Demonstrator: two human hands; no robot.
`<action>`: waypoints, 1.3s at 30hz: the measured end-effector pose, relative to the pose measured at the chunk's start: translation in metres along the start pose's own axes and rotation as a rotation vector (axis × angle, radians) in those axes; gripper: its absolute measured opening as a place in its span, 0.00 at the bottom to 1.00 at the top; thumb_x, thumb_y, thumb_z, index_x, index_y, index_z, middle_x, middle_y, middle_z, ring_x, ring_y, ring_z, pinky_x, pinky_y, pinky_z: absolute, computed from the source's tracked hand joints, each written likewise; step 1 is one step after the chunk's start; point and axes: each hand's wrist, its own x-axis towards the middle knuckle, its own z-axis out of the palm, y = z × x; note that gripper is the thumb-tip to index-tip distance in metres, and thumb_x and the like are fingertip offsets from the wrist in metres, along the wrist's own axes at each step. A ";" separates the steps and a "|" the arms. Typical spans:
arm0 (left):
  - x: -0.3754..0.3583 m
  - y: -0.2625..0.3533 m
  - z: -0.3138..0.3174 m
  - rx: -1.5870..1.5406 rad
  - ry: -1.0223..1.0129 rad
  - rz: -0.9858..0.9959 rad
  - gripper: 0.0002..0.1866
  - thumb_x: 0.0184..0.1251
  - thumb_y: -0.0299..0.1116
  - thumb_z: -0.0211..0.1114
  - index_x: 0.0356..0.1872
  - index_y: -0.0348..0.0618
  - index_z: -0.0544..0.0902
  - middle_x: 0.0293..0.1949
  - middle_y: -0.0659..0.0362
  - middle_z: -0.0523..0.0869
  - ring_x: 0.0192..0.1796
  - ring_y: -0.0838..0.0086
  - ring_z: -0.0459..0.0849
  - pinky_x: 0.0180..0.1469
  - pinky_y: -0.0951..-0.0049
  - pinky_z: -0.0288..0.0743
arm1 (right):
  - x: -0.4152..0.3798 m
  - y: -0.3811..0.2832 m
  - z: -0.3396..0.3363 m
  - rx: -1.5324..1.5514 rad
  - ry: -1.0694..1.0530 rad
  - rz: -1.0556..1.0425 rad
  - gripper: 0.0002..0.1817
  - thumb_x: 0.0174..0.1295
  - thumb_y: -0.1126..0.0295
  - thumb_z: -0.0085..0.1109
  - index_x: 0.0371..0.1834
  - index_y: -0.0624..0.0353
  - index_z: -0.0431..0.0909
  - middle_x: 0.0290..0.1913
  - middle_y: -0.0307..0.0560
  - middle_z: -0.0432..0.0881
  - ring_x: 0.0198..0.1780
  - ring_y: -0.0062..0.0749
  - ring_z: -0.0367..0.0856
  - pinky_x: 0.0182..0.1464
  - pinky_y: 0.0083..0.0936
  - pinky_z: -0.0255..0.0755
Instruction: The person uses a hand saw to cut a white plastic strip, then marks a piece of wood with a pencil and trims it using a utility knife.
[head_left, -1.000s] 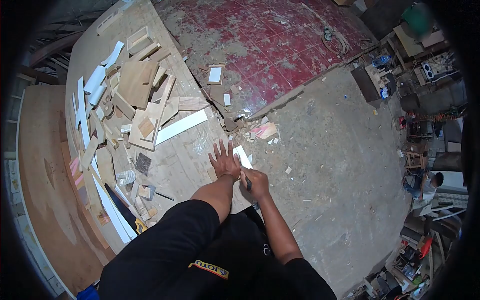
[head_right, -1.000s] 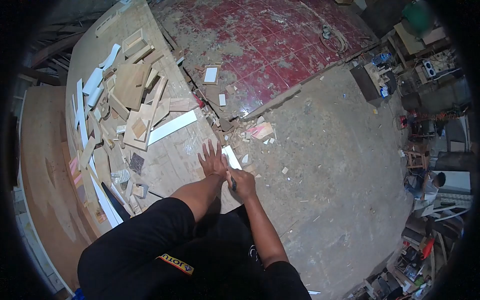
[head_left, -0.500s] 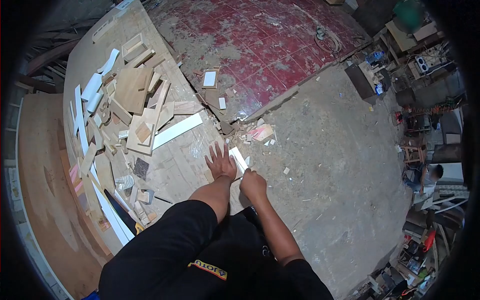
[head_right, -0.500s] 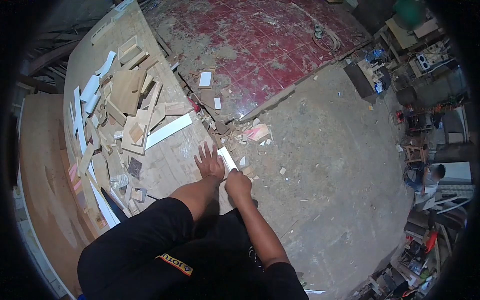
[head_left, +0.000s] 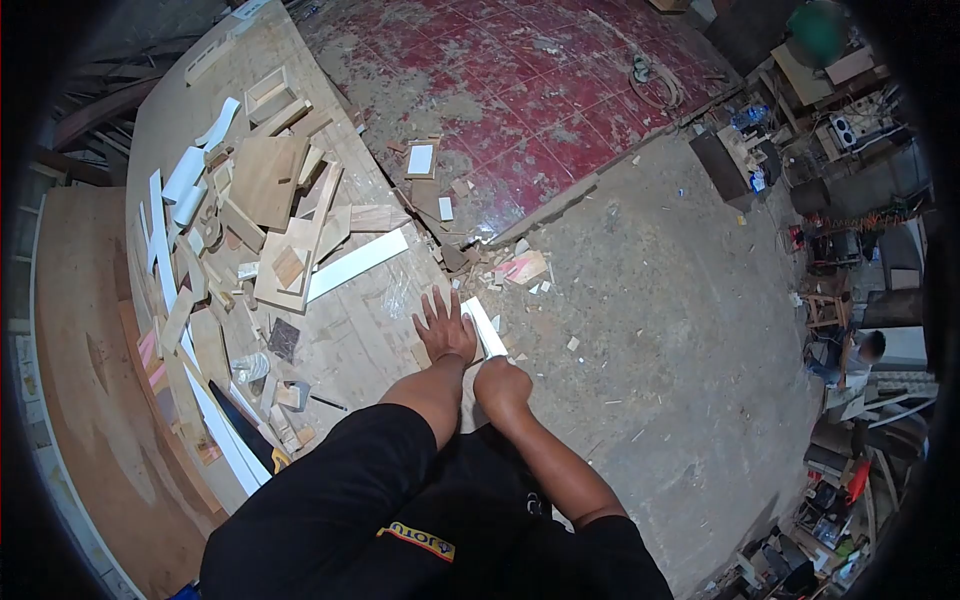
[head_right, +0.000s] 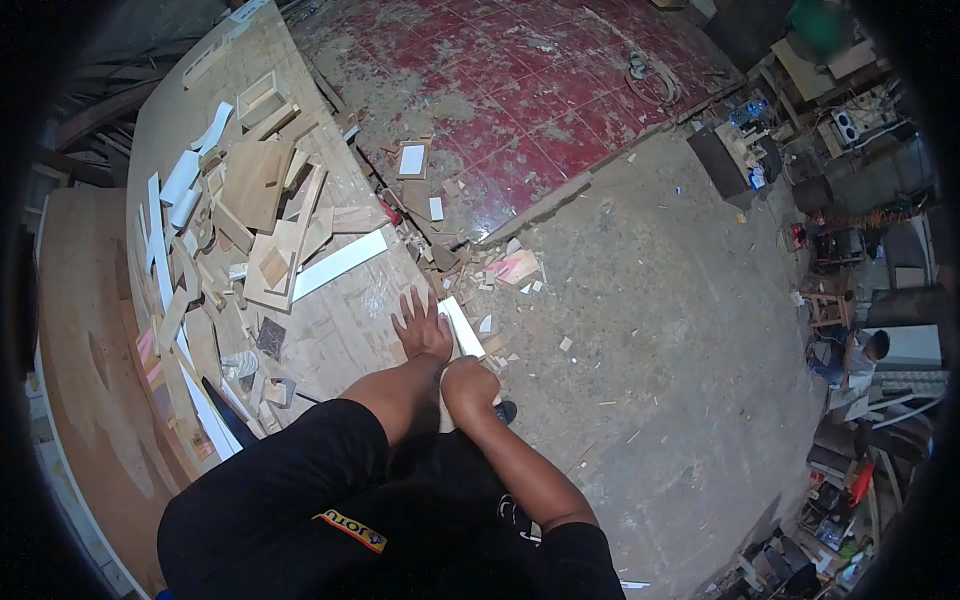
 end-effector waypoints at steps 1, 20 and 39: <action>0.001 0.000 0.000 0.001 0.003 -0.005 0.34 0.74 0.48 0.47 0.81 0.60 0.54 0.83 0.54 0.44 0.83 0.52 0.38 0.77 0.36 0.34 | 0.011 -0.001 0.004 -0.001 0.000 -0.006 0.14 0.66 0.66 0.50 0.41 0.65 0.81 0.33 0.61 0.88 0.35 0.53 0.90 0.36 0.44 0.83; 0.003 -0.001 -0.002 -0.036 0.026 0.006 0.34 0.73 0.47 0.47 0.80 0.60 0.56 0.82 0.53 0.45 0.83 0.52 0.39 0.77 0.36 0.34 | 0.048 -0.004 0.017 0.020 -0.164 0.018 0.17 0.65 0.65 0.51 0.49 0.66 0.81 0.44 0.64 0.88 0.47 0.56 0.89 0.49 0.45 0.81; 0.002 -0.001 0.002 -0.018 -0.007 -0.005 0.34 0.73 0.47 0.47 0.80 0.61 0.55 0.82 0.53 0.45 0.83 0.52 0.39 0.77 0.36 0.34 | 0.063 0.007 0.029 0.058 0.057 -0.084 0.14 0.66 0.67 0.48 0.44 0.64 0.79 0.35 0.61 0.88 0.36 0.55 0.90 0.38 0.47 0.82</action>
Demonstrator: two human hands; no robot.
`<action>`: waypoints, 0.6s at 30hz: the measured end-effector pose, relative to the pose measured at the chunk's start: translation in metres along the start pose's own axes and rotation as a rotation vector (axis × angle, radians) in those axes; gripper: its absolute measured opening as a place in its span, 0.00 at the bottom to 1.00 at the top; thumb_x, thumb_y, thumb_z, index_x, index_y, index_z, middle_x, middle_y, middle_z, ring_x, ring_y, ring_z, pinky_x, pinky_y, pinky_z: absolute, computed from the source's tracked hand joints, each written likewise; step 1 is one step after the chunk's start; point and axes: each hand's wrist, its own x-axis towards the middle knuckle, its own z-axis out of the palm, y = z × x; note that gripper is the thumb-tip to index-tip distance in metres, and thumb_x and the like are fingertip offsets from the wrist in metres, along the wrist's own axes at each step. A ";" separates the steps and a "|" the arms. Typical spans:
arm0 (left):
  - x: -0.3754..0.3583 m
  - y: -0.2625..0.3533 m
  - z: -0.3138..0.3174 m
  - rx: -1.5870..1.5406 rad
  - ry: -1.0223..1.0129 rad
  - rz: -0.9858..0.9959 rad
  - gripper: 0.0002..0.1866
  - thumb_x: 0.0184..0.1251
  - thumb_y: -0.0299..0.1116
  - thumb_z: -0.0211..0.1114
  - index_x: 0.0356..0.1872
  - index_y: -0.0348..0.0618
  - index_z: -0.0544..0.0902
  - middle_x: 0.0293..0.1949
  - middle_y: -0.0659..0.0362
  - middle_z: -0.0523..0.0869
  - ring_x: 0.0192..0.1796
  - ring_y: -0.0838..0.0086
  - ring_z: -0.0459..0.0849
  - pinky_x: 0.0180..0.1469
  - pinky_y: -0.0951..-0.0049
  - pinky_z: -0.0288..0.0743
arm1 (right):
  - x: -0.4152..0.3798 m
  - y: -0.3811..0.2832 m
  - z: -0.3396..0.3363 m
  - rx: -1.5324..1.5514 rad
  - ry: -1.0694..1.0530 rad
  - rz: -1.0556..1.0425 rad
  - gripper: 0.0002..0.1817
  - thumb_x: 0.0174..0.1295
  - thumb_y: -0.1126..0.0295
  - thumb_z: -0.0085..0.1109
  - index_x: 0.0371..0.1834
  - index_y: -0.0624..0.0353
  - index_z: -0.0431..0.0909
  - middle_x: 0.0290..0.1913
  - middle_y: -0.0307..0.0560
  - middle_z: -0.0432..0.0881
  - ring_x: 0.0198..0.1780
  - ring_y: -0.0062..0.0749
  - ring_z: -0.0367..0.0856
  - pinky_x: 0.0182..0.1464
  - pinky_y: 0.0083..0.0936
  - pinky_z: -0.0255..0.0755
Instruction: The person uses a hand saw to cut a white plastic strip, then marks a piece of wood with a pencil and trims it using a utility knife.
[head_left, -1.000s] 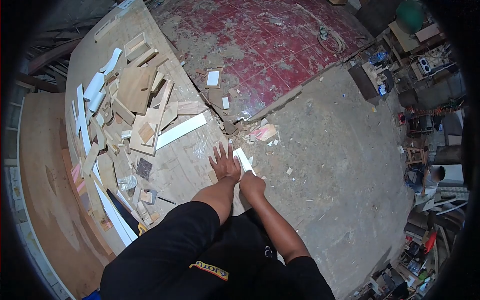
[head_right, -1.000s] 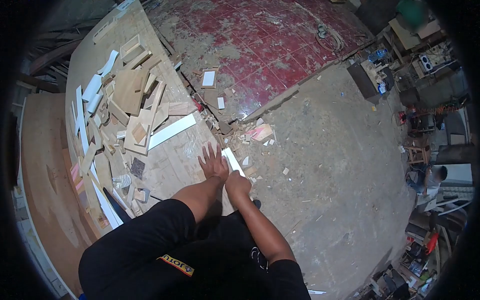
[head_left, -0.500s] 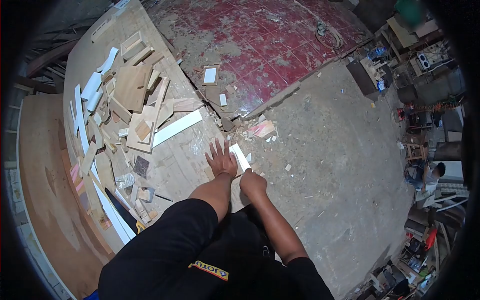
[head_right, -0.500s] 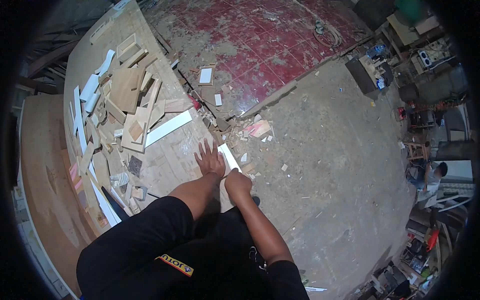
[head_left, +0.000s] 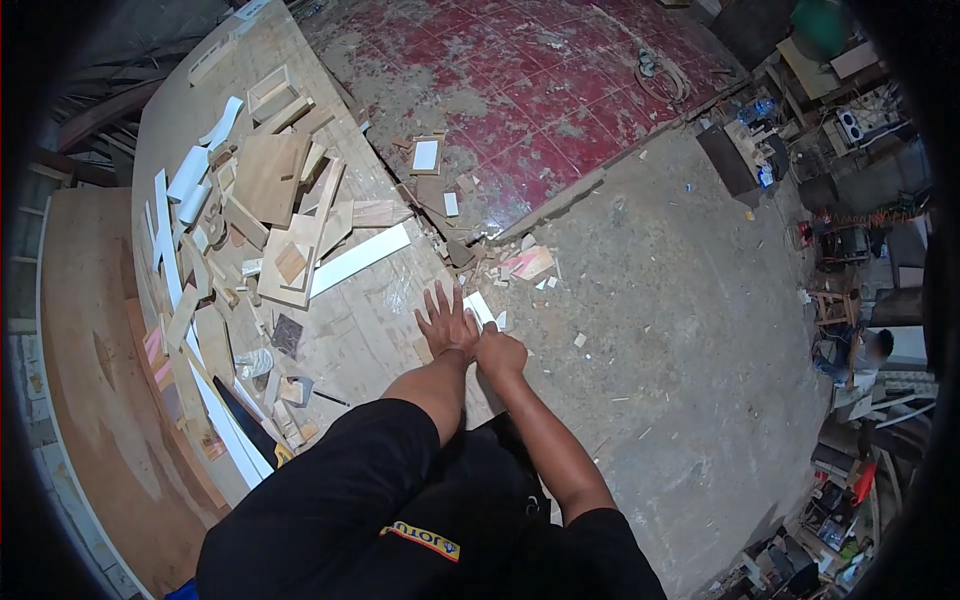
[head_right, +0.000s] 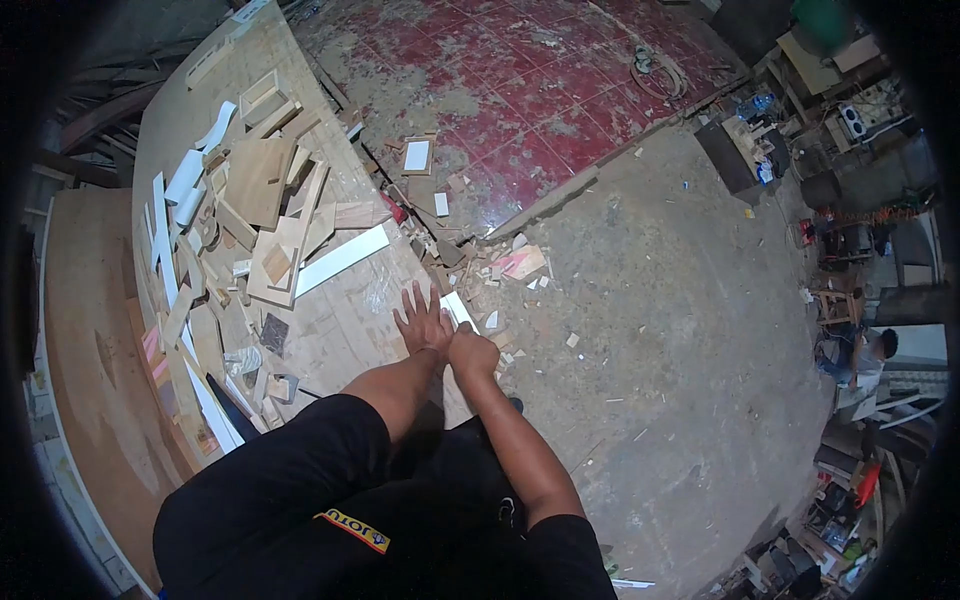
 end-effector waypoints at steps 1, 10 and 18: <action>-0.001 0.001 0.001 0.000 0.000 0.001 0.34 0.73 0.47 0.47 0.80 0.61 0.55 0.82 0.53 0.45 0.83 0.52 0.39 0.77 0.36 0.34 | -0.001 0.003 -0.003 -0.021 -0.005 -0.033 0.15 0.65 0.67 0.48 0.44 0.65 0.81 0.36 0.61 0.88 0.37 0.55 0.90 0.40 0.46 0.83; -0.003 0.002 -0.009 0.009 0.000 0.008 0.34 0.75 0.47 0.45 0.81 0.60 0.54 0.82 0.53 0.45 0.83 0.52 0.38 0.77 0.37 0.34 | -0.019 -0.005 -0.022 -0.083 -0.092 0.028 0.15 0.65 0.68 0.47 0.44 0.65 0.82 0.38 0.59 0.89 0.39 0.53 0.90 0.41 0.45 0.82; -0.001 0.002 -0.009 0.009 -0.008 0.009 0.34 0.75 0.47 0.45 0.81 0.59 0.54 0.83 0.54 0.44 0.83 0.52 0.38 0.78 0.37 0.33 | -0.025 0.001 -0.017 -0.066 -0.078 0.064 0.14 0.65 0.68 0.48 0.45 0.63 0.82 0.38 0.60 0.89 0.40 0.52 0.90 0.41 0.45 0.82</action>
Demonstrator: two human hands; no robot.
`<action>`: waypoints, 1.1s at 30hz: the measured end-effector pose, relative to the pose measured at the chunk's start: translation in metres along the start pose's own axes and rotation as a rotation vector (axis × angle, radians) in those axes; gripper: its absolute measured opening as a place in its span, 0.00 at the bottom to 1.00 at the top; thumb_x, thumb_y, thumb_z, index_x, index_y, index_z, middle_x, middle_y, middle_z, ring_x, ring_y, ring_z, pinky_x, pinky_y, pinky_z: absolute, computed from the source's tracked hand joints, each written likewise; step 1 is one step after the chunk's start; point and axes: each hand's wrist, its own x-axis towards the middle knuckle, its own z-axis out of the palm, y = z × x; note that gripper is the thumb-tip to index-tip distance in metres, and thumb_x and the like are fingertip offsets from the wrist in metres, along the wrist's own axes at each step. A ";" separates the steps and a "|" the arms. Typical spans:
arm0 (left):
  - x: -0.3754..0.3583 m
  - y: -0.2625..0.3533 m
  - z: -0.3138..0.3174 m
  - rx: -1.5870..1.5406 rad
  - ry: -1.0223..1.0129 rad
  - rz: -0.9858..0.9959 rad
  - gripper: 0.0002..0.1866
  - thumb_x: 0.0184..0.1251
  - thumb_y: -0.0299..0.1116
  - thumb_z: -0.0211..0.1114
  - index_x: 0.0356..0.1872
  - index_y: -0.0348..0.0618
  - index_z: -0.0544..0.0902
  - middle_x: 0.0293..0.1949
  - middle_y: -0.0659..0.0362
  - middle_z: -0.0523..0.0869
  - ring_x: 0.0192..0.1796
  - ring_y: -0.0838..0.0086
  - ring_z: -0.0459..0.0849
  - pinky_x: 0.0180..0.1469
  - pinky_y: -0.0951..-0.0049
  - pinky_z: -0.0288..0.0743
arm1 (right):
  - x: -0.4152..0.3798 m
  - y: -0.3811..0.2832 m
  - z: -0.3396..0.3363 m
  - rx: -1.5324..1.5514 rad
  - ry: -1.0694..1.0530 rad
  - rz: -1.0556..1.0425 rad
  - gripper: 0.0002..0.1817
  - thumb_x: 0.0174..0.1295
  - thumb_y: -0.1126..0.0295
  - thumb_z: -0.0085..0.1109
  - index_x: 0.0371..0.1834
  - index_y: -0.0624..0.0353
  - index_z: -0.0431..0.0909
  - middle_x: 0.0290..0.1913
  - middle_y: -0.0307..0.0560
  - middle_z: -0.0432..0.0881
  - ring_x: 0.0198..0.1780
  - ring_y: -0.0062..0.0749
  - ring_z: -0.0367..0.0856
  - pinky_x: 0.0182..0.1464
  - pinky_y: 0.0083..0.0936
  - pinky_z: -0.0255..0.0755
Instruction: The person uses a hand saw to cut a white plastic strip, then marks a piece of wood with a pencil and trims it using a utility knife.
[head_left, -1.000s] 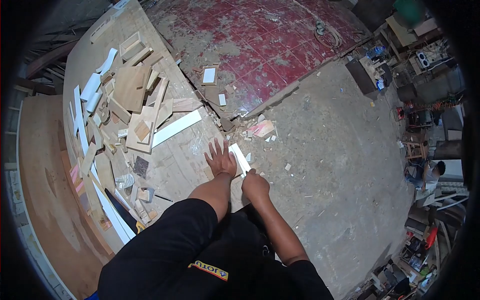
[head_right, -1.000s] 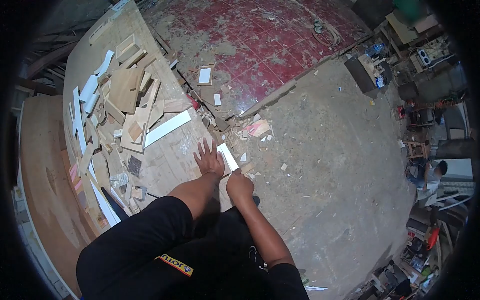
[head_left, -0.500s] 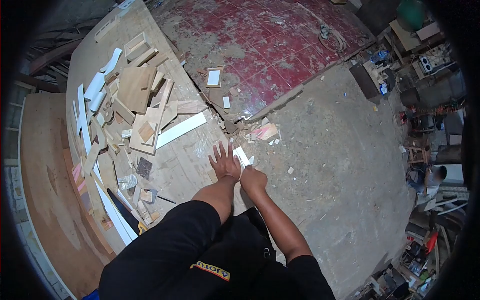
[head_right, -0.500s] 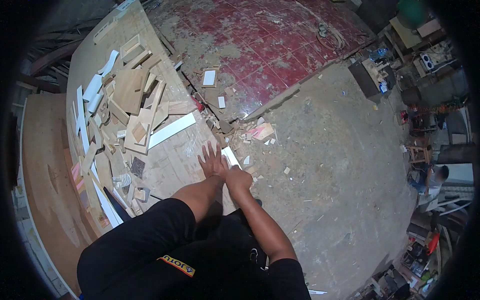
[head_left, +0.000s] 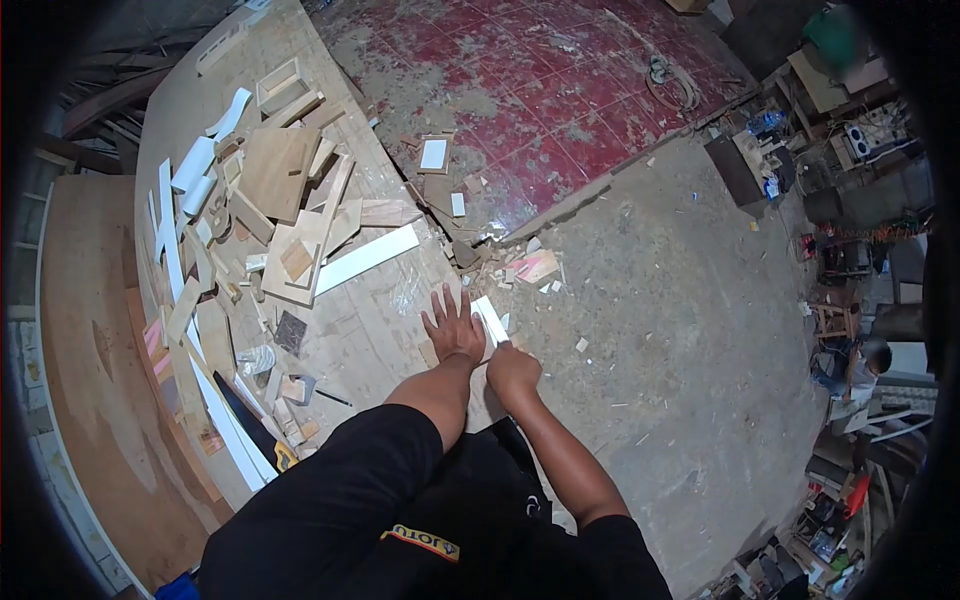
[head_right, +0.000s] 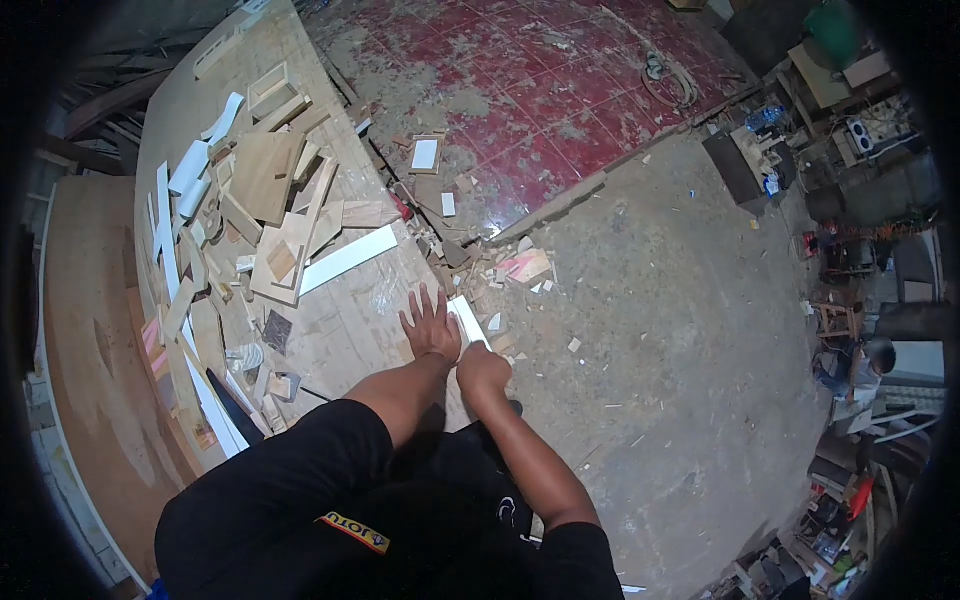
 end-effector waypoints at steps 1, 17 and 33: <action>-0.001 -0.001 0.001 0.006 -0.012 -0.003 0.34 0.75 0.47 0.46 0.81 0.59 0.54 0.83 0.54 0.43 0.83 0.52 0.38 0.78 0.37 0.33 | -0.011 -0.001 -0.007 0.011 -0.023 0.047 0.14 0.65 0.68 0.48 0.44 0.63 0.82 0.39 0.61 0.89 0.40 0.52 0.90 0.41 0.45 0.82; 0.000 -0.001 0.002 0.014 -0.015 -0.009 0.34 0.75 0.47 0.46 0.81 0.61 0.53 0.83 0.55 0.44 0.83 0.53 0.38 0.77 0.36 0.34 | -0.021 -0.019 -0.028 -0.024 -0.128 0.107 0.19 0.68 0.58 0.50 0.46 0.60 0.85 0.44 0.58 0.89 0.44 0.50 0.90 0.45 0.40 0.82; -0.002 -0.002 0.010 0.018 0.041 0.013 0.34 0.75 0.45 0.47 0.80 0.59 0.54 0.83 0.55 0.44 0.83 0.51 0.39 0.77 0.37 0.34 | -0.009 -0.007 -0.026 -0.009 -0.102 0.078 0.15 0.64 0.67 0.51 0.44 0.61 0.87 0.41 0.59 0.89 0.43 0.52 0.90 0.45 0.42 0.82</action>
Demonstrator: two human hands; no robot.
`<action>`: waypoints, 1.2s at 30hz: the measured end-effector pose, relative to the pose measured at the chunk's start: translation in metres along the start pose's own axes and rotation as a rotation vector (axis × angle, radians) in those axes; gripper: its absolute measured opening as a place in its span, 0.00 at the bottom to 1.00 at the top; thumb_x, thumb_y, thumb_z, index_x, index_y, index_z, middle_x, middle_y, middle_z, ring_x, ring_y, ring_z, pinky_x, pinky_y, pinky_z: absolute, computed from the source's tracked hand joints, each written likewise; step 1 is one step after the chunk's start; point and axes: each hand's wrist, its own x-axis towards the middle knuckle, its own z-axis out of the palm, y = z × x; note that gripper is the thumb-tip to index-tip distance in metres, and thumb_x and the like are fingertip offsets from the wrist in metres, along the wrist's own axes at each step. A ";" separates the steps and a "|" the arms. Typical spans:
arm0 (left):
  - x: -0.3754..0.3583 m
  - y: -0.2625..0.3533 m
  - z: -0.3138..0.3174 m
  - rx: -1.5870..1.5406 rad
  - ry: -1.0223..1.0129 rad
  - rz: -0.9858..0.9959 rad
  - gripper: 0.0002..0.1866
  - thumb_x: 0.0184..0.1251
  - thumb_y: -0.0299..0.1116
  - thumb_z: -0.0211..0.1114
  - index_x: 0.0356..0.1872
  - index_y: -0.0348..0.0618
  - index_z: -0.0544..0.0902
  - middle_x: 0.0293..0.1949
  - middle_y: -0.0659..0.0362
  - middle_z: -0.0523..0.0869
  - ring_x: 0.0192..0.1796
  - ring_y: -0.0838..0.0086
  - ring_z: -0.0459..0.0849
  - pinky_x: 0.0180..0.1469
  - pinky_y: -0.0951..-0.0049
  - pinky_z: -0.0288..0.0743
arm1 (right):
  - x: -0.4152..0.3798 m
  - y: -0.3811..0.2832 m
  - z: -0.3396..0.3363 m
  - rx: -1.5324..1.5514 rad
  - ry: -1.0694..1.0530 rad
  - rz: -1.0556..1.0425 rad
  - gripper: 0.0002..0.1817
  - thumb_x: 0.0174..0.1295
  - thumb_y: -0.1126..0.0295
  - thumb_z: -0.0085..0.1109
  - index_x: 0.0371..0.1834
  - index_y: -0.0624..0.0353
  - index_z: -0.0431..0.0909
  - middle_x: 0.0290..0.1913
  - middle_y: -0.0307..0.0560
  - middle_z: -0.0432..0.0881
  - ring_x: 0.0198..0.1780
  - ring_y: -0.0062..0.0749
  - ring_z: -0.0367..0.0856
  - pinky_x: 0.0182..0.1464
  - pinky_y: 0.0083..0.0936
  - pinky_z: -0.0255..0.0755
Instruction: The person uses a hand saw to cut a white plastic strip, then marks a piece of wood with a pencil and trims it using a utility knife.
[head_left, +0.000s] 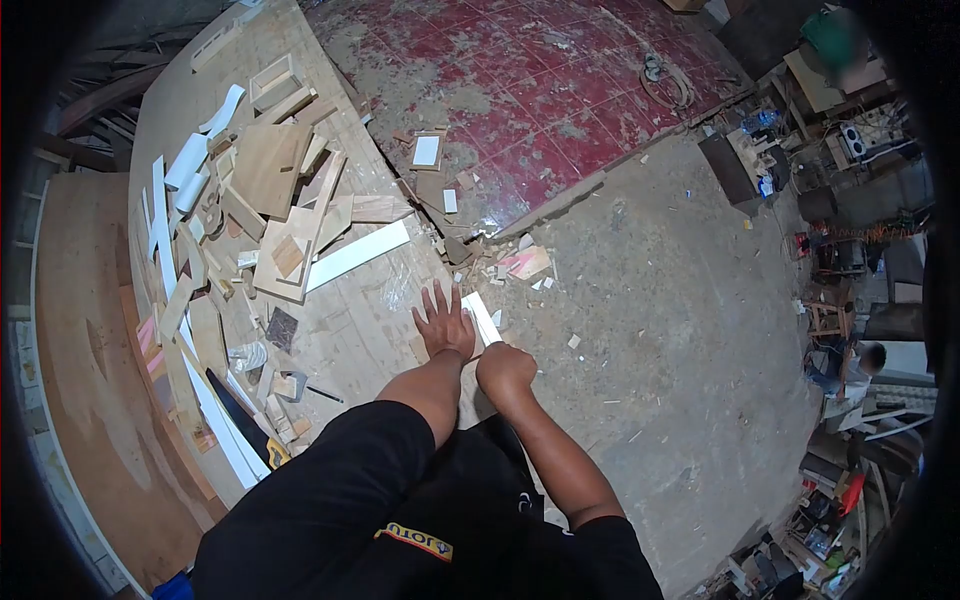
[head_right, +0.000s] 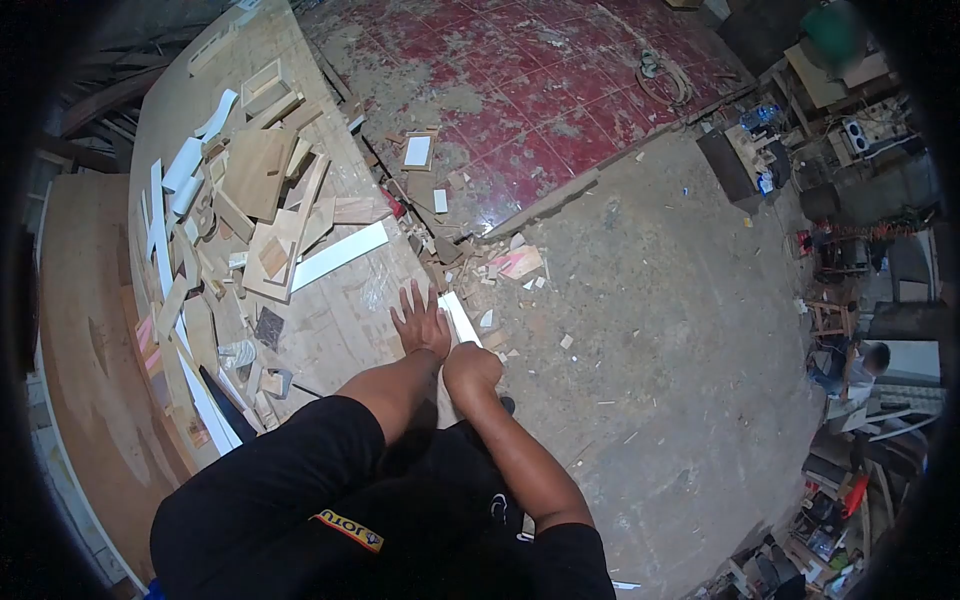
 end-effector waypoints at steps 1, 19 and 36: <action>0.001 0.000 0.000 0.006 -0.003 -0.006 0.33 0.75 0.45 0.46 0.81 0.59 0.54 0.83 0.55 0.44 0.83 0.52 0.39 0.77 0.37 0.34 | 0.008 0.000 0.008 -0.016 -0.002 0.001 0.16 0.65 0.63 0.52 0.43 0.60 0.87 0.41 0.59 0.89 0.43 0.51 0.90 0.44 0.41 0.82; 0.002 0.000 0.000 -0.041 0.003 0.003 0.33 0.74 0.43 0.47 0.80 0.59 0.56 0.83 0.52 0.44 0.83 0.50 0.40 0.76 0.35 0.37 | 0.034 -0.008 0.020 0.010 -0.024 -0.014 0.17 0.67 0.64 0.50 0.47 0.62 0.84 0.43 0.59 0.89 0.46 0.52 0.90 0.47 0.42 0.82; 0.004 -0.001 -0.002 -0.018 -0.049 -0.018 0.34 0.75 0.46 0.46 0.81 0.61 0.53 0.83 0.55 0.43 0.83 0.52 0.38 0.77 0.37 0.34 | 0.045 -0.014 0.026 0.071 0.072 -0.002 0.14 0.63 0.66 0.55 0.42 0.59 0.88 0.41 0.58 0.89 0.43 0.50 0.90 0.44 0.40 0.82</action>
